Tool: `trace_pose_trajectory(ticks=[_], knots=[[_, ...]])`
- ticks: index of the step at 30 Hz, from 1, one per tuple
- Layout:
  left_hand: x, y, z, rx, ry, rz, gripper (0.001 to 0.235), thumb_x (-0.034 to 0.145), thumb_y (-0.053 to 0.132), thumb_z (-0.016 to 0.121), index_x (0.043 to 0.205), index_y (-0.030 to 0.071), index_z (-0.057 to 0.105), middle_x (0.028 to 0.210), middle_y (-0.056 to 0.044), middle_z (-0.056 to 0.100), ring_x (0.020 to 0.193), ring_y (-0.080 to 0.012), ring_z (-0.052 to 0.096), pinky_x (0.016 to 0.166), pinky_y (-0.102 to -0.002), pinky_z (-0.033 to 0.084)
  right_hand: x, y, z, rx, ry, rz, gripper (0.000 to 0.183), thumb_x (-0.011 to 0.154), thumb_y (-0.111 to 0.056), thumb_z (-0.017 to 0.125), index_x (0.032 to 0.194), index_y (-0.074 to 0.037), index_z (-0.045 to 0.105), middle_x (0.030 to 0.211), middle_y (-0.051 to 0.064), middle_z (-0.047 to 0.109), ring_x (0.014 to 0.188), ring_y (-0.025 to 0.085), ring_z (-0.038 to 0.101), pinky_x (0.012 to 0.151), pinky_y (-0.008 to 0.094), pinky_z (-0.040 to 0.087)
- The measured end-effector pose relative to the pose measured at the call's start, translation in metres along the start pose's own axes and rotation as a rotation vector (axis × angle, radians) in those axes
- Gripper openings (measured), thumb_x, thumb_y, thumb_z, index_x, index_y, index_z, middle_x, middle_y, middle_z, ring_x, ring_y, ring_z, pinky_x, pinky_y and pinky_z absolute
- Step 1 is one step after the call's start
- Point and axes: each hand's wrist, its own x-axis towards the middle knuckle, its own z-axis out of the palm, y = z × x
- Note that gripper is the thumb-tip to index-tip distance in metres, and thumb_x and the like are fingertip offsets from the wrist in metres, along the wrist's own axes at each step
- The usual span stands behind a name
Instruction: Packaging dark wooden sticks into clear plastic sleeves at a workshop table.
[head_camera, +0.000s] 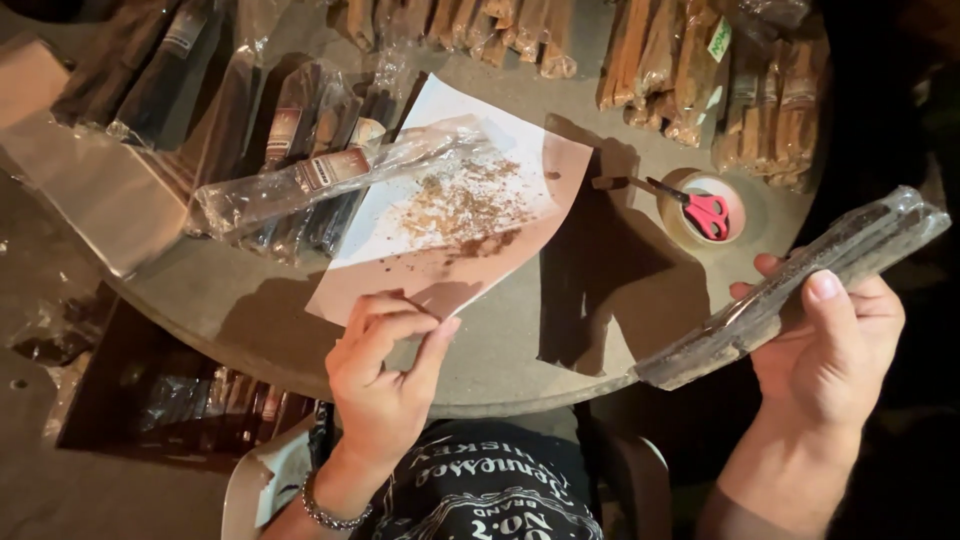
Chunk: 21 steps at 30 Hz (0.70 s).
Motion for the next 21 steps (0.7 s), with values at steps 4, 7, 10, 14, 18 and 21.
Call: trace_pose_trajectory(ticks=[4, 7, 10, 14, 18, 21], knots=[[0.007, 0.000, -0.003, 0.005, -0.006, 0.003, 0.015, 0.082, -0.001, 0.083, 0.087, 0.003, 0.069, 0.095, -0.011, 0.061, 0.090, -0.0224, 0.063, 0.079, -0.032, 0.053, 0.000, -0.001, 0.004, 0.032, -0.036, -0.010, 0.023, 0.098, -0.023, 0.075, 0.102, -0.001, 0.070, 0.102, 0.017, 0.075, 0.072, 0.027, 0.076, 0.071, 0.035, 0.073], [0.007, -0.001, -0.002, -0.020, -0.031, -0.047, 0.015, 0.082, -0.002, 0.082, 0.086, 0.003, 0.069, 0.086, -0.009, 0.063, 0.082, -0.0193, 0.064, 0.076, -0.030, 0.055, -0.001, -0.002, 0.009, -0.005, 0.006, 0.033, 0.020, 0.096, -0.024, 0.075, 0.099, -0.004, 0.070, 0.101, 0.019, 0.075, 0.069, 0.029, 0.075, 0.065, 0.036, 0.070], [0.004, -0.005, -0.001, 0.022, -0.062, 0.024, 0.011, 0.084, -0.001, 0.079, 0.086, 0.003, 0.070, 0.098, -0.011, 0.063, 0.096, -0.0265, 0.061, 0.087, -0.039, 0.054, -0.001, -0.006, 0.019, 0.004, -0.053, 0.018, 0.021, 0.098, -0.021, 0.074, 0.102, -0.001, 0.069, 0.103, 0.020, 0.075, 0.072, 0.028, 0.076, 0.070, 0.037, 0.072], [-0.009, -0.021, 0.006, 0.091, -0.166, 0.121, 0.019, 0.077, 0.011, 0.086, 0.086, 0.006, 0.071, 0.094, -0.006, 0.065, 0.089, -0.0192, 0.057, 0.082, -0.033, 0.047, 0.003, -0.007, 0.033, -0.014, -0.109, 0.008, 0.015, 0.100, -0.016, 0.072, 0.105, -0.002, 0.070, 0.099, 0.014, 0.075, 0.088, 0.025, 0.078, 0.076, 0.038, 0.074], [-0.014, -0.015, 0.000, 0.123, -0.312, 0.209, 0.052, 0.070, 0.051, 0.086, 0.091, 0.007, 0.068, 0.102, -0.005, 0.067, 0.090, -0.0186, 0.055, 0.083, -0.035, 0.044, 0.005, 0.001, 0.065, -0.079, -0.208, 0.114, 0.014, 0.093, -0.017, 0.072, 0.089, -0.005, 0.066, 0.101, 0.017, 0.073, 0.087, 0.035, 0.079, 0.071, 0.049, 0.071], [-0.017, -0.009, -0.009, 0.093, -0.270, 0.154, 0.042, 0.077, 0.042, 0.083, 0.091, 0.005, 0.070, 0.097, -0.004, 0.067, 0.085, -0.0172, 0.058, 0.081, -0.031, 0.047, 0.002, 0.018, 0.103, 0.070, -0.435, 0.267, 0.023, 0.092, -0.009, 0.071, 0.076, -0.010, 0.055, 0.087, 0.019, 0.073, 0.100, 0.039, 0.077, 0.083, 0.055, 0.071]])
